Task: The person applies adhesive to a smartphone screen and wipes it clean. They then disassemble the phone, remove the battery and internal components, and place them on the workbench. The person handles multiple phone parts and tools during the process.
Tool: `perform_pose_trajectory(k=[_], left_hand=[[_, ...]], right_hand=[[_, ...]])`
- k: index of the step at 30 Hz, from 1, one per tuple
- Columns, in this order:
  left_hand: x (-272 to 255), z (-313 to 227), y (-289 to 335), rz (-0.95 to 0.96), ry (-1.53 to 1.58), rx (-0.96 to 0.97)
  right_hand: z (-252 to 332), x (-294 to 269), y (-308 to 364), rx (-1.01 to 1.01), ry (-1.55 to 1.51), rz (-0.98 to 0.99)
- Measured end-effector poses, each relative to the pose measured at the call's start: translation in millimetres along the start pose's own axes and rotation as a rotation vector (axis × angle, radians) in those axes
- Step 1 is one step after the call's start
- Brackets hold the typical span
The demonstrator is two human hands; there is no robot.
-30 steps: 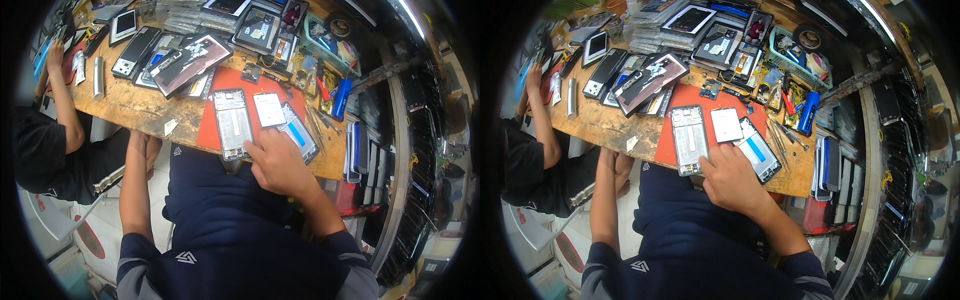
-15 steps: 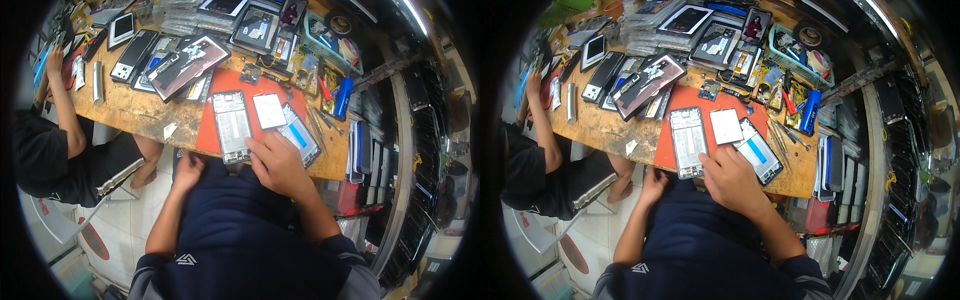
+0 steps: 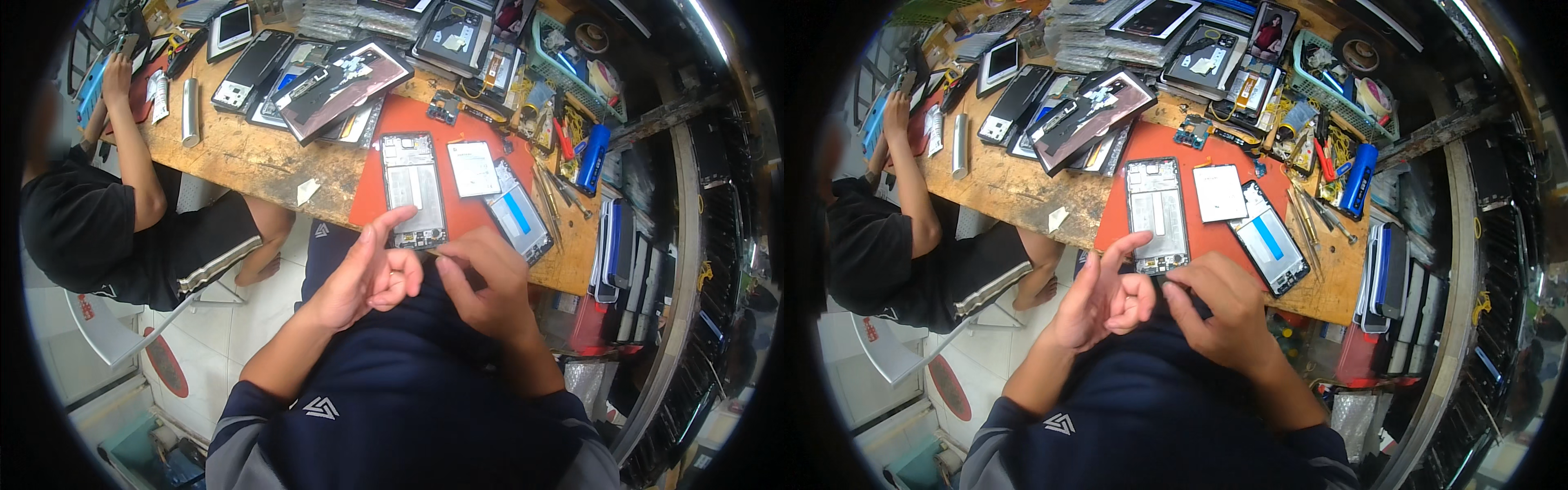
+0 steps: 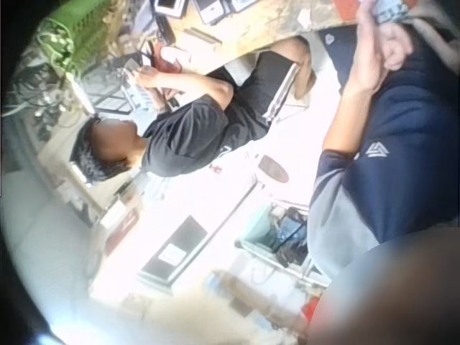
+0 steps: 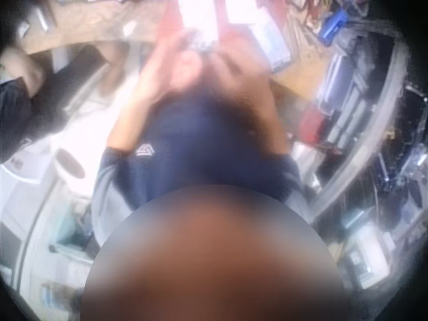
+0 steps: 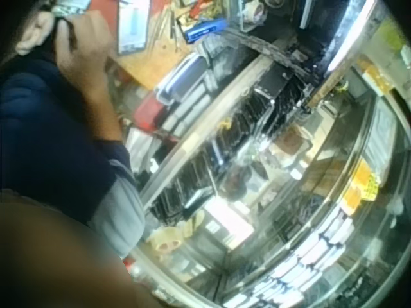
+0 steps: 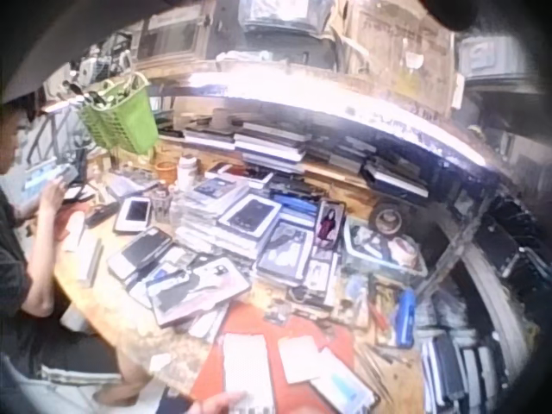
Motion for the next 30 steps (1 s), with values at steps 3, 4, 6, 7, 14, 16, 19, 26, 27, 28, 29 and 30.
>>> perform_pose_trajectory(k=[3,4,6,7,14,16,19,26,27,28,29,30], left_hand=[[15,5,-11,0.038,-0.074,-0.026],[17,8,-13,0.035,-0.105,-0.023],[19,11,-14,0.034,-0.181,0.010],[14,13,-13,0.022,-0.143,-0.022],[-14,-18,-2,-0.165,-0.407,0.184],[-12,-19,2,-0.182,-0.332,0.188],[-7,-20,6,-0.181,-0.321,0.211],[-6,-16,5,-0.186,-0.304,0.221],[-5,-16,4,-0.184,-0.306,0.222],[-4,-16,4,-0.183,-0.309,0.228],[-4,-17,4,-0.182,-0.313,0.233],[-3,-18,4,-0.182,-0.317,0.239]], right_hand=[[3,11,4,0.075,-0.120,0.093],[6,14,5,0.055,-0.122,0.105],[9,19,6,0.008,-0.137,0.129],[3,17,7,0.066,-0.182,0.119],[-45,-4,12,0.515,-0.647,-0.062],[-42,-3,9,0.497,-0.628,-0.048],[-42,2,9,0.497,-0.625,-0.040],[-44,5,15,0.506,-0.639,-0.039],[-44,5,16,0.509,-0.636,-0.043],[-44,5,16,0.511,-0.634,-0.046],[-44,4,16,0.513,-0.632,-0.048],[-43,4,15,0.510,-0.626,-0.050]])
Point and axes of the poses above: each hand's wrist, its own y-axis away from the middle knuckle, its own x-axis out of the palm, z = x × y, the point moved 10 cm from there along -y, towards the middle knuckle, and after that the axes turned 9 degrees about x, right-handed, at the moved point
